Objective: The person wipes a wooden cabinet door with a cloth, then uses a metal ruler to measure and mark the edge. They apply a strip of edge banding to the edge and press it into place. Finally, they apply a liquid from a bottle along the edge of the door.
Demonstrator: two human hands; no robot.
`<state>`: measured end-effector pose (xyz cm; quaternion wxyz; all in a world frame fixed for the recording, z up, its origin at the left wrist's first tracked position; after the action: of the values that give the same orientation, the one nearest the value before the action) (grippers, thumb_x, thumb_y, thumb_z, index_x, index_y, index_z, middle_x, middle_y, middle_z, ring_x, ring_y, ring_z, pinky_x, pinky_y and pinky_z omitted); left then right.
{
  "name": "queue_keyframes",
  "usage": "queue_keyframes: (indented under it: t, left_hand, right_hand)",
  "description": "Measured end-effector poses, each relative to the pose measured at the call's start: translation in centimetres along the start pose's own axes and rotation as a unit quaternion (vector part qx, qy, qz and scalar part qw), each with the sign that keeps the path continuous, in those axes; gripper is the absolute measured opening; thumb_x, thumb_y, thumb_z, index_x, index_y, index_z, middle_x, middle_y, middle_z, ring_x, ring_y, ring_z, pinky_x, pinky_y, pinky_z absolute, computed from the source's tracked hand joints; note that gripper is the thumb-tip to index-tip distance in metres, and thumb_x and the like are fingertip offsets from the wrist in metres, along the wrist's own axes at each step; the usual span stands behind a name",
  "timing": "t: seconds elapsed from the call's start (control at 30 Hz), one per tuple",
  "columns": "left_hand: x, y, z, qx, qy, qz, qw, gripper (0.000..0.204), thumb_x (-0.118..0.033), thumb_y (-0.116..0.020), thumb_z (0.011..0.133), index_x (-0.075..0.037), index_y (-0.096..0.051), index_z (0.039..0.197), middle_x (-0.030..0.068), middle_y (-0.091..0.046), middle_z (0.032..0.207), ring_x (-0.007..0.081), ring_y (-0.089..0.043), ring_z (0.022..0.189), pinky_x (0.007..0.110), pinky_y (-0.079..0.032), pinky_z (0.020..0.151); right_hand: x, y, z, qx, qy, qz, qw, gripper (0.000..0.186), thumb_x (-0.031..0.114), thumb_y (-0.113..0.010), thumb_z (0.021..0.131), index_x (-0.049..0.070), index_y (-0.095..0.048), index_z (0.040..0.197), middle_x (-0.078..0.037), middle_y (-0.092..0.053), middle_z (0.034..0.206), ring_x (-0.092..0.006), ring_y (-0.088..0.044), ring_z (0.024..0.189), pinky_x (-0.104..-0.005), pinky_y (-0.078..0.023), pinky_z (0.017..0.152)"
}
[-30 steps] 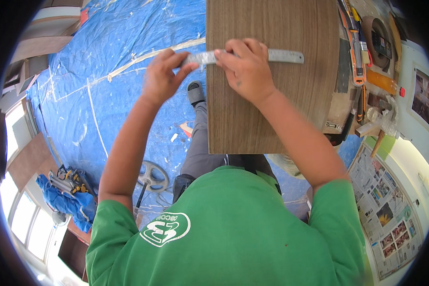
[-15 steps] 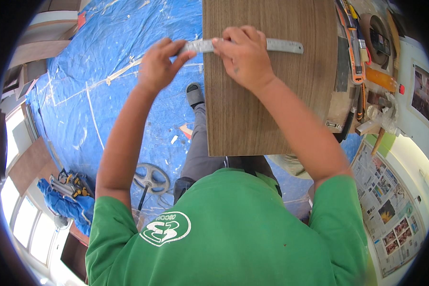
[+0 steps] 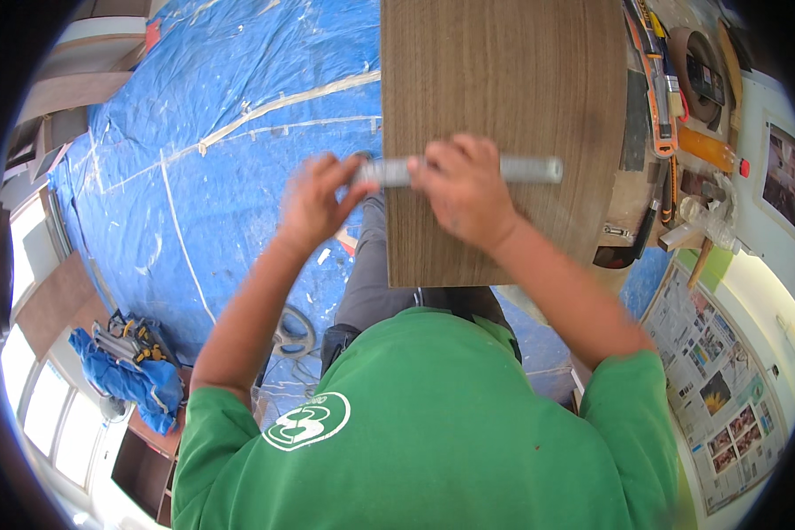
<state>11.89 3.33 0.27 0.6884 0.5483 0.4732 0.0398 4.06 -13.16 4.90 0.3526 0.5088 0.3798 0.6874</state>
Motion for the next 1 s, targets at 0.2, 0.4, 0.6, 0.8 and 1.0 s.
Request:
queue_keyframes:
  t: [0.2,0.4,0.6,0.8,1.0]
  left_hand:
    - [1.6,3.2,8.7,-0.065,-0.038,0.018,0.997,0.037,-0.049,-0.074,0.092,-0.014,-0.076,0.105,0.0103,-0.062,0.083,0.0335,-0.064,0.081,0.046,-0.051,0.07]
    - [-1.3,0.4,1.0,0.019,-0.009,-0.021,1.0,0.037,-0.041,-0.079,0.09,-0.011,-0.075,0.112,0.0104,-0.062,0.087,0.0322,-0.064,0.083,0.045,-0.05,0.074]
    - [3.1,2.7,12.2,-0.075,-0.041,0.047,0.995,0.046,-0.053,-0.07,0.096,-0.011,-0.076,0.113,0.0133,-0.067,0.092,0.0354,-0.066,0.088,0.046,-0.051,0.077]
    - [5.5,7.9,19.2,-0.168,0.003,-0.014,0.986,0.041,-0.044,-0.059,0.103,-0.006,-0.074,0.101,0.0168,-0.068,0.088,0.0358,-0.069,0.091,0.048,-0.054,0.082]
    - [15.1,7.8,12.3,-0.215,0.207,-0.176,0.938,0.053,-0.053,-0.053,0.106,-0.004,-0.072,0.101,0.0089,-0.058,0.072,0.0239,-0.064,0.074,0.04,-0.051,0.067]
  right_hand:
    - [-4.9,0.9,6.8,-0.074,0.007,-0.002,0.997,0.031,0.012,-0.073,0.083,0.018,-0.076,0.113,-0.001,-0.062,0.102,-0.0286,-0.056,0.101,-0.0457,-0.043,0.089]
    - [-0.1,0.6,-0.3,-0.003,-0.013,0.005,1.0,0.027,0.014,-0.077,0.083,0.013,-0.076,0.109,0.001,-0.064,0.106,-0.0271,-0.057,0.104,-0.0437,-0.043,0.09]
    - [-7.1,1.1,9.0,-0.102,0.021,-0.053,0.993,0.024,0.013,-0.074,0.085,0.018,-0.078,0.108,0.001,-0.063,0.102,-0.0266,-0.057,0.104,-0.0447,-0.042,0.088]
    - [-7.9,5.9,16.3,-0.188,0.026,-0.105,0.976,0.019,0.013,-0.073,0.089,0.011,-0.076,0.108,-0.011,-0.062,0.104,-0.031,-0.059,0.102,-0.0444,-0.046,0.09]
    - [-14.3,3.9,14.4,-0.124,-0.095,-0.193,0.969,0.05,0.036,-0.059,0.104,0.013,-0.059,0.148,-0.022,-0.052,0.151,-0.0387,-0.046,0.142,-0.0534,-0.033,0.118]
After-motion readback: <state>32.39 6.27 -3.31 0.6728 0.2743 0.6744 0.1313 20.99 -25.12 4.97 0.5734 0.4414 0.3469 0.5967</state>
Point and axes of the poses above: each hand's wrist, its own z-axis towards the middle knuckle, its own y-axis out of the back of the hand, x = y × z, the point moved 9 cm from there along z, towards the middle knuckle
